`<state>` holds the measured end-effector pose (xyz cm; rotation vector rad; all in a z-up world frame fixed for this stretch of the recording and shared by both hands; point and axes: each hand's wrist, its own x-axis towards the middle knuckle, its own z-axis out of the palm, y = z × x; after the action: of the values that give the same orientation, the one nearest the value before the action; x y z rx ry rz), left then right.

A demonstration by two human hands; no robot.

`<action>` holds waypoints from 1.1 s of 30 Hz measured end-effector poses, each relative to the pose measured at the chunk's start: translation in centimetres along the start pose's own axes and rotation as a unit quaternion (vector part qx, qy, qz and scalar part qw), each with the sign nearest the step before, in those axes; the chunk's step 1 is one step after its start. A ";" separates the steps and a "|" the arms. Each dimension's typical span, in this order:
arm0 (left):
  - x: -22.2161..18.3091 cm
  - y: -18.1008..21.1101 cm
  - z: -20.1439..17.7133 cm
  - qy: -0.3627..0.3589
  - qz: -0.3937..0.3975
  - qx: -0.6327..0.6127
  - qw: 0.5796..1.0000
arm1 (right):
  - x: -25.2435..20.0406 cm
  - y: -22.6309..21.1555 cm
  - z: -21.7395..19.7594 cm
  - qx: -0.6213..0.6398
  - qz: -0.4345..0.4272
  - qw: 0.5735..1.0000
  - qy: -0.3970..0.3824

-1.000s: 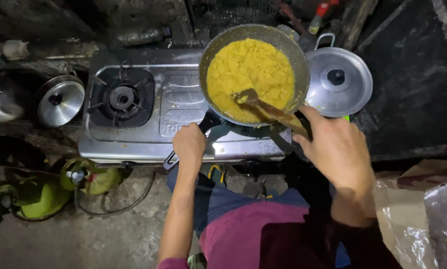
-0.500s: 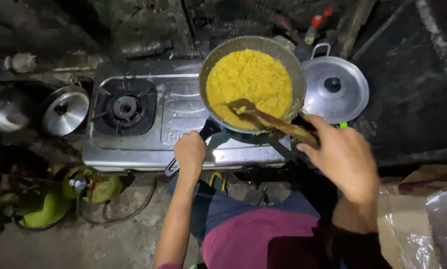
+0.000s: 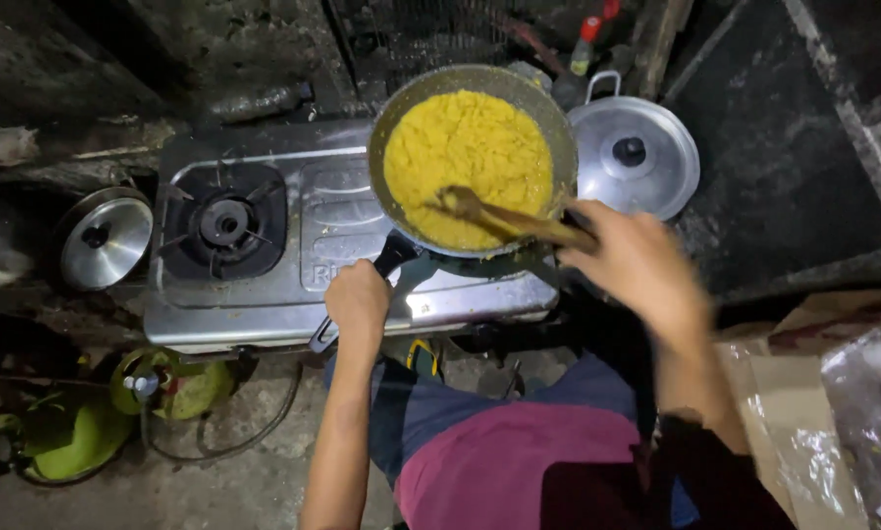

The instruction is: Stirring a thick yellow food mixture in a frying pan on a gas stove using a wooden spatula.

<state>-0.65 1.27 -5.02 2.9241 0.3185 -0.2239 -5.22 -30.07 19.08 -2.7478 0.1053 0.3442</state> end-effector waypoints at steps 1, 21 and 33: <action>0.2 -0.2 0.3 0.000 -0.001 -0.001 1.000 | -1.6 0.5 -1.3 -0.001 -0.001 1.000 -0.001; -0.8 1.9 -3.4 -0.089 -0.044 0.015 0.995 | -4.4 1.7 -2.0 -0.192 0.066 0.979 0.019; -0.5 0.5 -0.3 0.019 -0.002 0.009 1.000 | 1.7 2.3 1.2 -0.129 0.033 0.989 0.071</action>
<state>-1.03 0.79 -4.53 2.9495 0.3286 -0.1734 -4.08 -31.82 16.73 -3.0290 0.2024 0.1888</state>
